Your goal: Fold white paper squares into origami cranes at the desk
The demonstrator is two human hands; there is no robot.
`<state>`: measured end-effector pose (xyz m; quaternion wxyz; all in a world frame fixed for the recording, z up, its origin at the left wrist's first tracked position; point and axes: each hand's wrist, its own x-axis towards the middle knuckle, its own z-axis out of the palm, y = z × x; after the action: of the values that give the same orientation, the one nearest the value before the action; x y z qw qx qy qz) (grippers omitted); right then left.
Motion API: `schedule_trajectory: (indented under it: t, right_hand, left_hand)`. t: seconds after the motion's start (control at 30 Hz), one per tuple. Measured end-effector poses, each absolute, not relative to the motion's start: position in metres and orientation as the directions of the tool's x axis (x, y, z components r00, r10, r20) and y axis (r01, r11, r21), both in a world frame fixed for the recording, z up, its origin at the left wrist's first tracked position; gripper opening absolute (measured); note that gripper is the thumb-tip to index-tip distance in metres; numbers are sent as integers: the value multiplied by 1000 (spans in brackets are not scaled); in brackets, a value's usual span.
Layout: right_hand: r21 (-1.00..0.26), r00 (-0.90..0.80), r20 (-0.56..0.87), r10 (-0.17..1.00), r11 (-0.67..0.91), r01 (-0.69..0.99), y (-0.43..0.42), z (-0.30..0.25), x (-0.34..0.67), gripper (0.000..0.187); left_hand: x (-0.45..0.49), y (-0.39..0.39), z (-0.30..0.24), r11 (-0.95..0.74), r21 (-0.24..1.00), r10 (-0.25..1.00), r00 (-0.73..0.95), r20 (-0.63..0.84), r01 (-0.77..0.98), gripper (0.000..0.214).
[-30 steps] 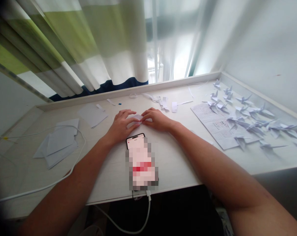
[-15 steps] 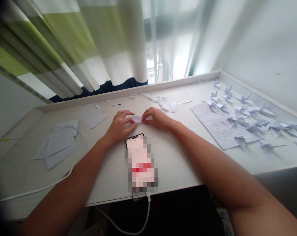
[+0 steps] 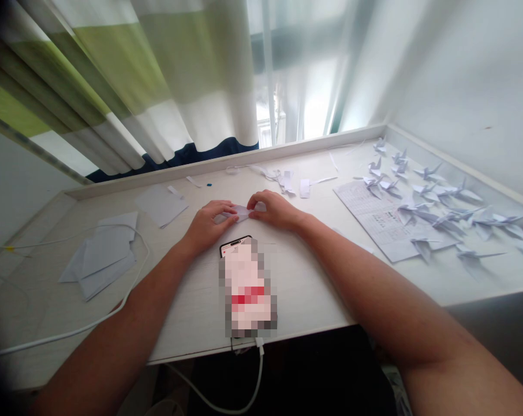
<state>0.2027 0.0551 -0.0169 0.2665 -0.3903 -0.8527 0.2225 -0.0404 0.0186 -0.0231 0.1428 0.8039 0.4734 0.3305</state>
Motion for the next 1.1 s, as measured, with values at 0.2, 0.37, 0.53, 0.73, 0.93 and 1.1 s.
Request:
schedule_trajectory:
  t: [0.2,0.37,0.53,0.73,0.93,1.1]
  right_hand:
    - [-568,-619,300,726,657,495,58,-19,205,15]
    - [-544,-633,302,713,674,500,55,-19,206,19]
    - [-480,-686,249,684,702,526,46,-13,198,31]
    - [-478,-674,224,704,682,553,42,-12,195,34]
    - [-498,-634,290,717,679,540,51,-17,206,23]
    - [-524,-582,326,744,655,544,58,-22,210,17]
  left_hand:
    - [-51,18,-22,-475,586,879,320,353,657,18]
    - [-57,19,-22,-505,596,863,360,355,624,23]
    - [-56,17,-22,-513,570,858,376,349,642,25]
    - [-57,21,-21,-554,512,833,436,342,657,26]
    - [-57,21,-19,-547,513,837,431,336,662,26]
    - [-56,19,-20,-543,532,840,426,336,650,28]
